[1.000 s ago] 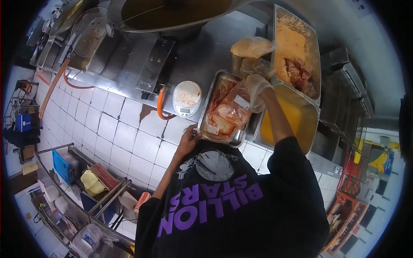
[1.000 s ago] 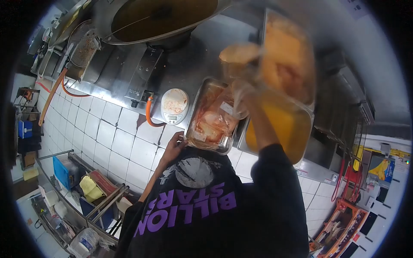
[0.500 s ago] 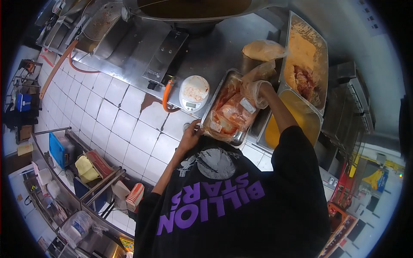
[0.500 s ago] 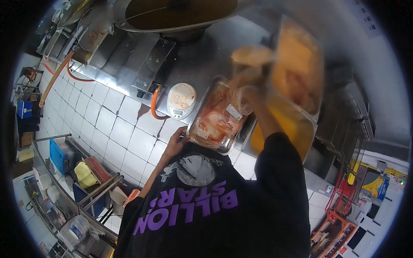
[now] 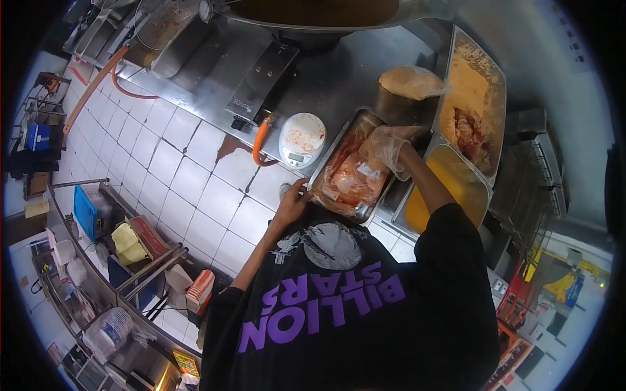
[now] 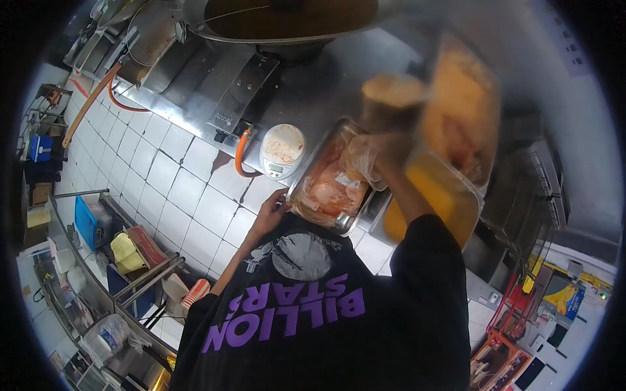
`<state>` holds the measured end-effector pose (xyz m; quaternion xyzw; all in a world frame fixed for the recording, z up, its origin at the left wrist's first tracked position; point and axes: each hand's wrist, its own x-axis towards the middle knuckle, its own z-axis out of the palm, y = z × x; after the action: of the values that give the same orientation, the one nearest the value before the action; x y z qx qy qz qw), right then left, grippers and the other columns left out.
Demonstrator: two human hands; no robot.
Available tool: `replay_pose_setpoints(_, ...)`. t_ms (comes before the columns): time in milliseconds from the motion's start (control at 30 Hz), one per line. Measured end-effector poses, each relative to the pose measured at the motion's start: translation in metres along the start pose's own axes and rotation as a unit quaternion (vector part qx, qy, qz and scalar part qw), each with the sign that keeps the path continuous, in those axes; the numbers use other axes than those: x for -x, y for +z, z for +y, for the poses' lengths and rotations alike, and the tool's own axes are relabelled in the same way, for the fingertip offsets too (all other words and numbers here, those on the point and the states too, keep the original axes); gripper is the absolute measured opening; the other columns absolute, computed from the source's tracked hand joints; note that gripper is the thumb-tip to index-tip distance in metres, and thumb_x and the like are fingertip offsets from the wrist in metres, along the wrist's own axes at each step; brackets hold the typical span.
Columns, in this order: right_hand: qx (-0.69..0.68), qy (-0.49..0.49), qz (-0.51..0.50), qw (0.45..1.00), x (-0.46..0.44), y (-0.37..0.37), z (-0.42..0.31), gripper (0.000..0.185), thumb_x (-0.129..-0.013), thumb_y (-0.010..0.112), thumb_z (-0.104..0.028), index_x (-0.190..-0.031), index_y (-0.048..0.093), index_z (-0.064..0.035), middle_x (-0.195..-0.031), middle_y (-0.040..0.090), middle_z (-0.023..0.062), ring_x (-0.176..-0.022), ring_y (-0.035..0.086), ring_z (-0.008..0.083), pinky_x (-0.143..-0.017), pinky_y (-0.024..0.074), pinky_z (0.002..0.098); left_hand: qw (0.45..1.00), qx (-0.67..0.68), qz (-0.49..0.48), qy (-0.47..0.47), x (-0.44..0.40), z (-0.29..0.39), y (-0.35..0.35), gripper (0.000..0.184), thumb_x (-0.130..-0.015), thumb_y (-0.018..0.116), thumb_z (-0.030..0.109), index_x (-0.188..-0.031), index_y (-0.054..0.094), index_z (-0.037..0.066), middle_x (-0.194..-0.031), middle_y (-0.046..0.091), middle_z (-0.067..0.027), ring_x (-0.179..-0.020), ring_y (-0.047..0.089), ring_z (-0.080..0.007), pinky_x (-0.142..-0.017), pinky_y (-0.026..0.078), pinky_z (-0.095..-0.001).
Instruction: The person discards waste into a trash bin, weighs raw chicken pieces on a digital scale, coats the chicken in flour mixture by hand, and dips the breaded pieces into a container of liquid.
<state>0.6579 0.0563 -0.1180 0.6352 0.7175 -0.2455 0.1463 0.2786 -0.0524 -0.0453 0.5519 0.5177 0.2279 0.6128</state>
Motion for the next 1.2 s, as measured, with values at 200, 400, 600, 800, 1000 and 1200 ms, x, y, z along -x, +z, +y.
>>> replay_pose_setpoints(200, 0.101, -0.066, -0.041, 0.992, 0.033, -0.03, -0.036, 0.029, -0.08, 0.056, -0.026, -0.094, 0.064, -0.0019, -0.09, 0.064, 0.0137, -0.08, 0.061, 0.0265, -0.074, 0.0488, 0.0352, 1.0, -0.006, -0.002, -0.002, 0.0, 0.002, -0.001, 0.039, -0.087, 0.057, 0.01, -0.124, 0.047, 0.003, -0.082, 0.049, -0.0021, -0.068, 0.048, -0.009, -0.062, 0.043, -0.0227)
replay_pose_setpoints(400, 0.222, -0.141, -0.062, 0.963, 0.056, -0.045, -0.077, 0.027, -0.08, 0.056, -0.023, -0.095, 0.064, -0.0017, -0.09, 0.064, 0.0135, -0.08, 0.061, 0.0261, -0.074, 0.049, 0.0349, 1.0, 0.024, 0.003, 0.012, -0.003, -0.01, 0.004, 0.039, -0.087, 0.058, 0.011, -0.124, 0.047, 0.004, -0.081, 0.052, -0.0051, -0.066, 0.051, -0.0122, -0.06, 0.043, -0.0262)
replay_pose_setpoints(600, 0.299, -0.181, -0.065, 0.935, 0.06, -0.057, -0.107, 0.026, -0.08, 0.055, -0.021, -0.095, 0.063, -0.0016, -0.091, 0.064, 0.0133, -0.079, 0.061, 0.0257, -0.073, 0.0493, 0.0346, 0.999, 0.034, 0.015, 0.014, -0.005, -0.017, 0.006, 0.039, -0.087, 0.058, 0.013, -0.123, 0.047, 0.003, -0.081, 0.058, -0.0095, -0.066, 0.055, -0.0168, -0.06, 0.044, -0.0303)
replay_pose_setpoints(800, 0.354, -0.197, -0.059, 0.912, 0.072, -0.074, -0.119, 0.025, -0.08, 0.055, -0.019, -0.096, 0.062, -0.0014, -0.091, 0.063, 0.0131, -0.079, 0.061, 0.0253, -0.073, 0.0495, 0.0344, 1.0, 0.018, 0.004, 0.013, -0.003, -0.012, 0.004, 0.04, -0.088, 0.057, 0.013, -0.125, 0.045, 0.003, -0.085, 0.056, -0.0075, -0.069, 0.055, -0.0138, -0.061, 0.045, -0.0276)
replay_pose_setpoints(1000, 0.391, -0.193, -0.054, 0.898, 0.081, -0.094, -0.124, 0.025, -0.08, 0.054, -0.017, -0.097, 0.061, -0.0013, -0.091, 0.063, 0.0129, -0.079, 0.061, 0.0249, -0.072, 0.0497, 0.0341, 1.0, 0.013, -0.013, 0.001, -0.001, -0.015, 0.004, 0.041, -0.089, 0.057, 0.014, -0.127, 0.043, 0.003, -0.087, 0.053, -0.0062, -0.072, 0.054, -0.0113, -0.06, 0.047, -0.0254)
replay_pose_setpoints(1200, 0.421, -0.192, -0.046, 0.886, 0.084, -0.101, -0.133, 0.024, -0.079, 0.054, -0.015, -0.097, 0.061, -0.0011, -0.091, 0.063, 0.0128, -0.078, 0.061, 0.0245, -0.072, 0.05, 0.0338, 0.999, 0.025, -0.024, -0.02, -0.005, -0.018, 0.004, 0.041, -0.089, 0.057, 0.015, -0.126, 0.043, 0.004, -0.088, 0.051, -0.0052, -0.073, 0.055, -0.0117, -0.06, 0.047, -0.0246)
